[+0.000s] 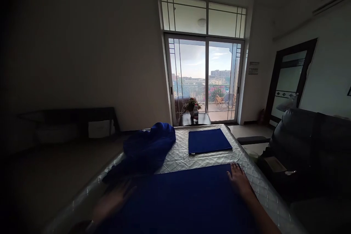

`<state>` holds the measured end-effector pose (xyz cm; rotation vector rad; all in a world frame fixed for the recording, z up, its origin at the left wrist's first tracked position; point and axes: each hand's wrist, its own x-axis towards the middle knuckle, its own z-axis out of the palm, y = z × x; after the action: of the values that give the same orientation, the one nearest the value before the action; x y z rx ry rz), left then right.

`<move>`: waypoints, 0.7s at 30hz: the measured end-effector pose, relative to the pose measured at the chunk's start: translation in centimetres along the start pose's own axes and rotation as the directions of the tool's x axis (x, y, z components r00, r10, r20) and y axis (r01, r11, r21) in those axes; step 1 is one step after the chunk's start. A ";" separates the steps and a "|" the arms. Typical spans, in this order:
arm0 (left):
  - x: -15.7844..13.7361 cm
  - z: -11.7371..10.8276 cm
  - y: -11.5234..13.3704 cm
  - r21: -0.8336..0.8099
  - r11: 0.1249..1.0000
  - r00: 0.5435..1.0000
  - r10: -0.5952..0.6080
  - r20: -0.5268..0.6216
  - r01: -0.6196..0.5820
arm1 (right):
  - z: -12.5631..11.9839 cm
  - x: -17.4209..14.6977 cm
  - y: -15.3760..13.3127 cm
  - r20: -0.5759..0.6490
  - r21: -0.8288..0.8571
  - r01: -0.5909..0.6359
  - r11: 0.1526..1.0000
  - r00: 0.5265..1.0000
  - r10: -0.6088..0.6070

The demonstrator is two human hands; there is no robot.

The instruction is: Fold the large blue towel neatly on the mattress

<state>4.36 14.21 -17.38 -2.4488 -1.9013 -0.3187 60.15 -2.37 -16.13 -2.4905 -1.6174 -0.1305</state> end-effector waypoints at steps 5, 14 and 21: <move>0.2 -2.8 9.9 0.069 0.997 1.000 0.015 0.014 -0.016 | 0.6 0.3 0.0 -0.001 -0.018 0.008 1.000 1.000 -0.008; -0.5 0.3 22.1 -0.222 0.908 0.930 0.367 0.012 -0.355 | 0.0 0.1 0.0 0.003 -0.053 0.015 0.998 1.000 -0.014; -1.4 -0.6 11.4 -0.122 0.951 0.954 0.295 0.063 -0.286 | -1.0 -0.5 -0.4 0.011 -0.054 0.001 0.999 1.000 0.000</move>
<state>14.88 9.85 -15.81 -2.8057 -1.5524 -0.3274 59.56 -2.87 -15.25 -2.5352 -1.6407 -0.1627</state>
